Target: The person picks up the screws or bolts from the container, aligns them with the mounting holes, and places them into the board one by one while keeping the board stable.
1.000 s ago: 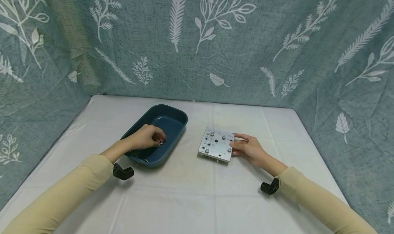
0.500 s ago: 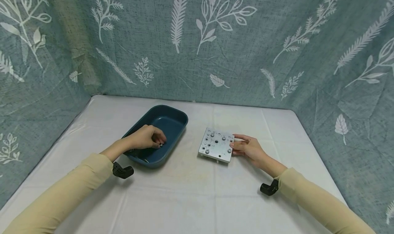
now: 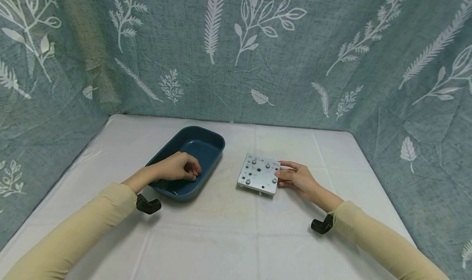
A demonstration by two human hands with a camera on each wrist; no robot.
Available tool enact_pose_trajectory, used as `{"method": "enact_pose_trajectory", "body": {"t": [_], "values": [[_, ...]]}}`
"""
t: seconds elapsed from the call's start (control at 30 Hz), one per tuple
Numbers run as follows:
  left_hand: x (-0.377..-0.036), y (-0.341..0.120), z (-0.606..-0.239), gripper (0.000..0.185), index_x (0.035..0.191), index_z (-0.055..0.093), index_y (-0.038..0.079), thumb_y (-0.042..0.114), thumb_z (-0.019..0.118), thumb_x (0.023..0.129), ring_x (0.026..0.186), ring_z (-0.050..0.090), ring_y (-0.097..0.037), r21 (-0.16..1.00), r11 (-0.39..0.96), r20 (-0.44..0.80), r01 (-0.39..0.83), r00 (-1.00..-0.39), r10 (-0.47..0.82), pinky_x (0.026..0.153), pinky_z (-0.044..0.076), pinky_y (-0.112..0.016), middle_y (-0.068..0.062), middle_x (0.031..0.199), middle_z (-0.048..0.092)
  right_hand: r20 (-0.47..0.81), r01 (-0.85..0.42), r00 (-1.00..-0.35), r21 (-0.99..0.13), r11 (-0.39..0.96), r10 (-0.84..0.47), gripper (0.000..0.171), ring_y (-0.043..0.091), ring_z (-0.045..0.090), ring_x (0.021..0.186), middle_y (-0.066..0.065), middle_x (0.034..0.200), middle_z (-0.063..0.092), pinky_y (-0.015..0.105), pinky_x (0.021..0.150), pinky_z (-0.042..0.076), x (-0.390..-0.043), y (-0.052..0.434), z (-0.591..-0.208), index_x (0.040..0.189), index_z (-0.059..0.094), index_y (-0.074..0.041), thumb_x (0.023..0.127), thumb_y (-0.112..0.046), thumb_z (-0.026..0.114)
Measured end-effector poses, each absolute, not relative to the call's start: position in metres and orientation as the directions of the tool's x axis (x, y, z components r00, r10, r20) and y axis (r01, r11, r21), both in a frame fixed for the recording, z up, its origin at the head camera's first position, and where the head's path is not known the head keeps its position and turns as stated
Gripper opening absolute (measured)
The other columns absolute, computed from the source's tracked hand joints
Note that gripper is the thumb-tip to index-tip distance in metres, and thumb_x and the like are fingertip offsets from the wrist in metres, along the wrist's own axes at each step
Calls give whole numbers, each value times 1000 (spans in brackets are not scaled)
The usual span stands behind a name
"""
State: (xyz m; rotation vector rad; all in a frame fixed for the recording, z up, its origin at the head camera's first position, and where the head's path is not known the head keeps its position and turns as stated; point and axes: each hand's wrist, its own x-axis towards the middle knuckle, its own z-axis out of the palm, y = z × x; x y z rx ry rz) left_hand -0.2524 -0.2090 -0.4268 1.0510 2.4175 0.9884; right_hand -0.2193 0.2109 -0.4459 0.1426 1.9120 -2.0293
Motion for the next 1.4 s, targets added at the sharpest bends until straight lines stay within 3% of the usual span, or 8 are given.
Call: {"method": "enact_pose_trajectory", "body": {"t": [0.27, 0.57, 0.73, 1.0, 1.2, 1.4], "values": [[-249, -206, -426, 13, 99, 69, 4, -3, 70, 87, 82, 67, -14, 746, 470, -22, 472, -688, 725, 71, 56, -29, -3, 91, 69, -316, 325, -932, -946, -24, -178, 62, 18, 69, 80, 13, 102, 71, 27, 67, 57, -218, 214, -447, 146, 41, 1, 90, 2, 69], [-237, -210, -417, 16, 105, 71, 1, 3, 71, 89, 86, 67, -18, 791, 460, 37, 403, -782, 622, 76, 56, -29, -7, 98, 70, -353, 368, -919, -928, -59, -175, 62, 19, 70, 78, 16, 102, 71, 30, 68, 58, -215, 214, -449, 145, 43, -1, 90, 0, 70], [-232, -201, -404, 18, 104, 72, 4, 11, 75, 89, 88, 68, -20, 850, 383, 123, 363, -842, 525, 77, 56, -32, -6, 99, 71, -365, 378, -917, -924, -56, -159, 60, 20, 69, 76, 16, 102, 71, 30, 66, 58, -216, 213, -449, 145, 44, -2, 90, 2, 69], [-202, -135, -390, 22, 103, 72, 1, 12, 79, 85, 87, 70, -24, 947, 131, 248, 295, -925, 289, 76, 57, -33, -10, 97, 72, -380, 388, -917, -920, -55, -123, 62, 20, 69, 77, 16, 106, 70, 30, 67, 58, -219, 209, -447, 145, 45, -3, 89, 1, 71], [-189, -73, -403, 18, 98, 74, 2, 7, 80, 83, 85, 70, -23, 975, 61, 186, 216, -929, 321, 73, 57, -31, -8, 94, 73, -396, 406, -912, -908, -103, -106, 61, 23, 70, 80, 17, 109, 68, 35, 73, 58, -221, 208, -443, 145, 45, -1, 89, 5, 68], [-193, -40, -420, 15, 97, 74, 3, 5, 79, 83, 83, 70, -19, 967, 102, 185, 234, -918, 350, 70, 56, -29, -2, 91, 72, -415, 427, -903, -896, -120, -110, 58, 23, 70, 79, 17, 109, 68, 40, 79, 57, -223, 207, -440, 144, 47, -2, 90, 7, 66]]}}
